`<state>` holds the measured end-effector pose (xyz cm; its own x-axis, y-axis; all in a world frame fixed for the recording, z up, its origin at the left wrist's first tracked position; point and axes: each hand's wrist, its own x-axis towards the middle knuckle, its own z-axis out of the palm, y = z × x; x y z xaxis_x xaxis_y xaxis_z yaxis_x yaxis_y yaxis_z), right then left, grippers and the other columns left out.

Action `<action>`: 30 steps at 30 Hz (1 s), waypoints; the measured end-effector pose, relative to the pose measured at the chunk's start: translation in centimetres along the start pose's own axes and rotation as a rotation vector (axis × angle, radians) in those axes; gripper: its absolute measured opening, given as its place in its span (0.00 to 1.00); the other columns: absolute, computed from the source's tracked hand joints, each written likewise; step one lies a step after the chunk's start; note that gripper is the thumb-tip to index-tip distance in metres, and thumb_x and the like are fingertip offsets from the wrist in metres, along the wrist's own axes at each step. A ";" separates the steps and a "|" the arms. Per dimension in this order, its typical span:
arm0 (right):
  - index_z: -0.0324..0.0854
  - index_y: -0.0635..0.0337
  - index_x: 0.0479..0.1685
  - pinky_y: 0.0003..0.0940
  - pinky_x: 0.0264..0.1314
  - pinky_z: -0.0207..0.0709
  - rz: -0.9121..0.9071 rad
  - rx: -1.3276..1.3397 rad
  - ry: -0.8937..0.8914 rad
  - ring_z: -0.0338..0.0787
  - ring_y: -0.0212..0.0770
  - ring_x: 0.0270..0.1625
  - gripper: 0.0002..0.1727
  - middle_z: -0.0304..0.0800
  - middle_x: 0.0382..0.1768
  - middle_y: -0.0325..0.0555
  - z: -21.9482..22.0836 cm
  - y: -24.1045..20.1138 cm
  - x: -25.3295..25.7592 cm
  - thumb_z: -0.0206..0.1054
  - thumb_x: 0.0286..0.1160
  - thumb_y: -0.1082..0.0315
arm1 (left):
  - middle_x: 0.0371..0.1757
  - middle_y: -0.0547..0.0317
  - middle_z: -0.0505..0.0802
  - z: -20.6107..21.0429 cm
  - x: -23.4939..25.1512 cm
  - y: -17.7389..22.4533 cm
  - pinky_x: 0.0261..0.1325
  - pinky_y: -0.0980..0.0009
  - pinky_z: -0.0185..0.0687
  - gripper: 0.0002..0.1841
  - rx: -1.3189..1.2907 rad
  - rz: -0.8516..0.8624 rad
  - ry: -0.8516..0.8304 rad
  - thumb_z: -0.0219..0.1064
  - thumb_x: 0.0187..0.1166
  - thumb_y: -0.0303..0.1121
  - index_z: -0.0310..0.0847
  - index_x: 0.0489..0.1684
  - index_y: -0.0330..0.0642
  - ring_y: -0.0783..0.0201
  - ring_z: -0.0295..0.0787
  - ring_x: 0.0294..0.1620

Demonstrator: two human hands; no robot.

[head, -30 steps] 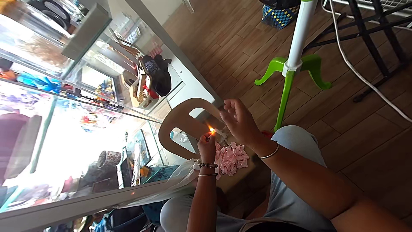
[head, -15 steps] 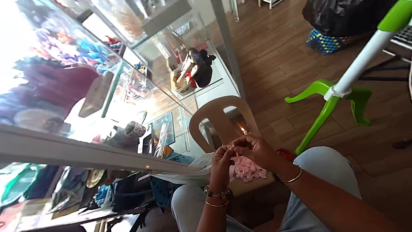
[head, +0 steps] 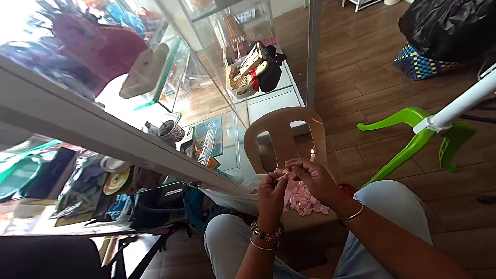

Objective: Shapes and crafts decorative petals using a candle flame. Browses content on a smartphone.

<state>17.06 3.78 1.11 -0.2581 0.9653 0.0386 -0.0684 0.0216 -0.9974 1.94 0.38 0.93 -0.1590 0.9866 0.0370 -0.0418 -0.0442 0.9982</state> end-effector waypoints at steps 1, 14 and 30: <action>0.85 0.66 0.62 0.29 0.65 0.84 0.003 0.007 -0.002 0.88 0.33 0.63 0.16 0.85 0.67 0.49 -0.1 0.0 0.1 0.57 0.89 0.67 | 0.32 0.62 0.91 -0.1 0.0 0.1 0.30 0.82 0.78 0.04 0.001 -0.004 0.007 0.65 0.79 0.23 0.85 0.42 0.33 0.77 0.84 0.28; 0.87 0.65 0.45 0.20 0.62 0.80 -0.143 -0.148 -0.022 0.84 0.28 0.58 0.10 0.83 0.60 0.48 -1.8 0.4 -0.6 0.64 0.84 0.67 | 0.46 0.53 0.94 0.9 -0.3 1.5 0.40 0.69 0.90 0.10 -0.277 -0.388 -0.127 0.54 0.90 0.27 0.79 0.59 0.35 0.64 0.94 0.41; 0.75 0.51 0.73 0.34 0.44 0.83 0.124 -0.187 0.270 0.87 0.38 0.45 0.19 0.85 0.62 0.47 -6.7 -1.0 -3.3 0.64 0.87 0.60 | 0.54 0.45 0.89 1.8 1.0 -7.4 0.51 0.64 0.89 0.15 0.407 -0.487 -0.350 0.67 0.81 0.23 0.77 0.64 0.29 0.62 0.90 0.44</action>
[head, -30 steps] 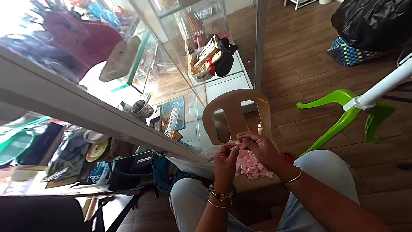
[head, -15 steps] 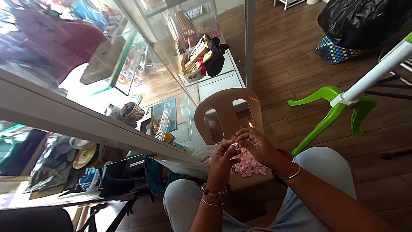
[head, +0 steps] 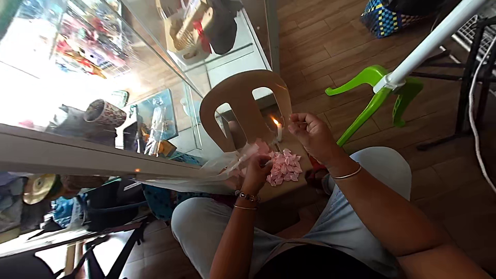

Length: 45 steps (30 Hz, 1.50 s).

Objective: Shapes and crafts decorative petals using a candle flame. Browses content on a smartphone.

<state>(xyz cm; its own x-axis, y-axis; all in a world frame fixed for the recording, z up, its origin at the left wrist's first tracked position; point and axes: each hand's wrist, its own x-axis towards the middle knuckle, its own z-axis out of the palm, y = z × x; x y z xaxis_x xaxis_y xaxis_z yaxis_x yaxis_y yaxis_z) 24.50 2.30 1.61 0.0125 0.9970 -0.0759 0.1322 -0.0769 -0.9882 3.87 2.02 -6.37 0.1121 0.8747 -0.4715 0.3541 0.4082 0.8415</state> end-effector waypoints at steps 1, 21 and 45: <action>0.75 0.52 0.72 0.35 0.44 0.83 0.003 -0.019 -0.004 0.88 0.38 0.44 0.19 0.85 0.61 0.48 0.1 0.1 -0.1 0.64 0.87 0.61 | 0.56 0.43 0.88 0.5 0.5 -0.9 0.52 0.64 0.88 0.16 0.034 -0.046 -0.015 0.66 0.81 0.23 0.77 0.65 0.29 0.61 0.90 0.44; 0.75 0.50 0.71 0.33 0.42 0.85 -0.044 -0.091 0.004 0.90 0.37 0.45 0.19 0.85 0.64 0.45 0.4 1.1 0.2 0.65 0.86 0.58 | 0.76 0.37 0.82 -2.1 1.7 -5.1 0.79 0.44 0.71 0.19 0.956 -0.382 0.109 0.61 0.87 0.33 0.78 0.73 0.37 0.42 0.77 0.79; 0.75 0.55 0.72 0.33 0.44 0.84 -0.041 -0.160 -0.033 0.89 0.37 0.45 0.19 0.86 0.65 0.46 1.3 1.1 1.4 0.64 0.87 0.62 | 0.63 0.40 0.91 -2.7 1.2 -3.5 0.77 0.45 0.72 0.20 0.766 -0.236 0.265 0.63 0.86 0.33 0.79 0.73 0.36 0.43 0.85 0.70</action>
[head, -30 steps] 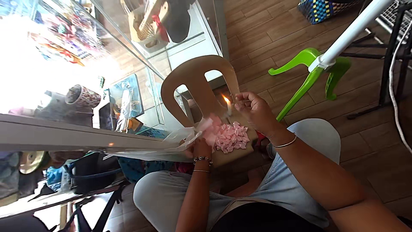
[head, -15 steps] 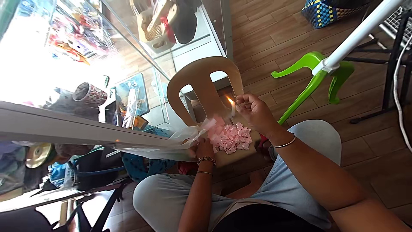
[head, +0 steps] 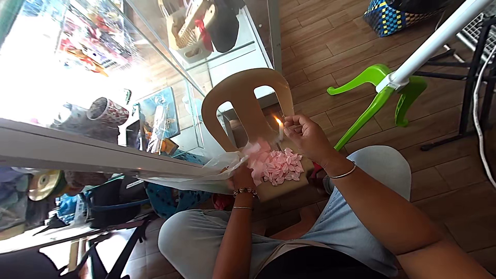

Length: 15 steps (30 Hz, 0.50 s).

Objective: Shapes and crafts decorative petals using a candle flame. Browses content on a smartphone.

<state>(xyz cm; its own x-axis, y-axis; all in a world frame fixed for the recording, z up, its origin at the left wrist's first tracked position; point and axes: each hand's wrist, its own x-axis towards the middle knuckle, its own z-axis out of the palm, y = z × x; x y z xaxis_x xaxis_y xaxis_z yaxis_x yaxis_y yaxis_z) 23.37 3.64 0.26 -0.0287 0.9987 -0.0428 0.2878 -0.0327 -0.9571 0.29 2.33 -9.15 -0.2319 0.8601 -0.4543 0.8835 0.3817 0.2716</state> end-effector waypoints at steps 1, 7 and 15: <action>0.75 0.52 0.72 0.33 0.41 0.84 0.012 -0.006 -0.009 0.89 0.36 0.42 0.18 0.86 0.64 0.44 0.0 -0.1 -0.3 0.63 0.88 0.61 | 0.61 0.41 0.92 -0.4 -0.1 0.0 0.77 0.44 0.72 0.20 -0.047 -0.011 -0.007 0.65 0.85 0.33 0.80 0.72 0.35 0.44 0.86 0.69; 0.75 0.53 0.71 0.36 0.39 0.84 0.028 -0.065 -0.085 0.88 0.38 0.39 0.18 0.85 0.63 0.46 0.4 0.4 -0.4 0.63 0.88 0.61 | 0.53 0.45 0.92 -1.8 -1.2 0.2 0.49 0.66 0.88 0.17 -0.617 -0.050 -0.059 0.67 0.84 0.27 0.79 0.67 0.30 0.62 0.92 0.43; 0.79 0.62 0.59 0.31 0.40 0.82 0.668 0.352 -0.516 0.90 0.37 0.38 0.35 0.90 0.39 0.46 2.5 0.3 0.5 0.40 0.93 0.39 | 0.50 0.46 0.94 -2.7 -4.6 0.8 0.53 0.61 0.90 0.10 -0.334 0.895 0.648 0.67 0.82 0.27 0.89 0.53 0.33 0.56 0.94 0.48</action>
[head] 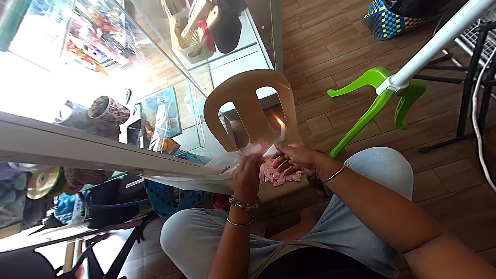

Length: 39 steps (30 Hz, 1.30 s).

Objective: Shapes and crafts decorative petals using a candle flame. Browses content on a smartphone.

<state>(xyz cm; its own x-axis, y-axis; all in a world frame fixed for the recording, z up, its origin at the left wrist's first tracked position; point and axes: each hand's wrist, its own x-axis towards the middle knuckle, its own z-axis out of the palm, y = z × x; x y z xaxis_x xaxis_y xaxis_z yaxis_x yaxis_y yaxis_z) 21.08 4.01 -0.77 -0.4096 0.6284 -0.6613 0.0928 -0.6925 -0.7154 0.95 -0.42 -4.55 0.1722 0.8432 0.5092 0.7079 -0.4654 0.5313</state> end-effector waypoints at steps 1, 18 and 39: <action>0.80 0.60 0.55 0.28 0.36 0.82 0.029 0.101 -0.055 0.91 0.36 0.35 0.35 0.91 0.36 0.44 -0.1 0.1 0.1 0.40 0.91 0.37 | 0.51 0.44 0.94 -0.1 0.1 0.0 0.53 0.58 0.90 0.09 0.050 0.104 0.029 0.67 0.82 0.26 0.89 0.52 0.33 0.53 0.94 0.50; 0.79 0.61 0.44 0.17 0.24 0.75 -0.169 0.078 0.036 0.86 0.27 0.25 0.06 0.90 0.31 0.42 0.5 -0.1 -0.3 0.65 0.85 0.67 | 0.50 0.54 0.95 0.4 -0.3 0.3 0.52 0.57 0.89 0.07 0.223 0.163 0.001 0.71 0.78 0.27 0.94 0.47 0.44 0.53 0.93 0.54; 0.83 0.63 0.41 0.19 0.28 0.77 -0.350 -0.245 -0.082 0.84 0.28 0.28 0.03 0.87 0.31 0.41 -0.7 0.0 -0.7 0.67 0.82 0.73 | 0.37 0.61 0.93 -2.4 1.4 1.3 0.46 0.75 0.85 0.06 -0.701 -0.665 -0.359 0.70 0.79 0.25 0.88 0.48 0.36 0.73 0.88 0.37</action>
<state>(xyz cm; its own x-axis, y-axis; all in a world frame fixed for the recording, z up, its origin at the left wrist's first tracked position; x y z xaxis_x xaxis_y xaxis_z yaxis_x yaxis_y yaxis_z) 22.02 3.84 -0.48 -0.5242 0.7732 -0.3568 0.1443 -0.3323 -0.9321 0.48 -0.48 -1.55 0.1677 0.9646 -0.2036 0.1958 0.1698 0.9658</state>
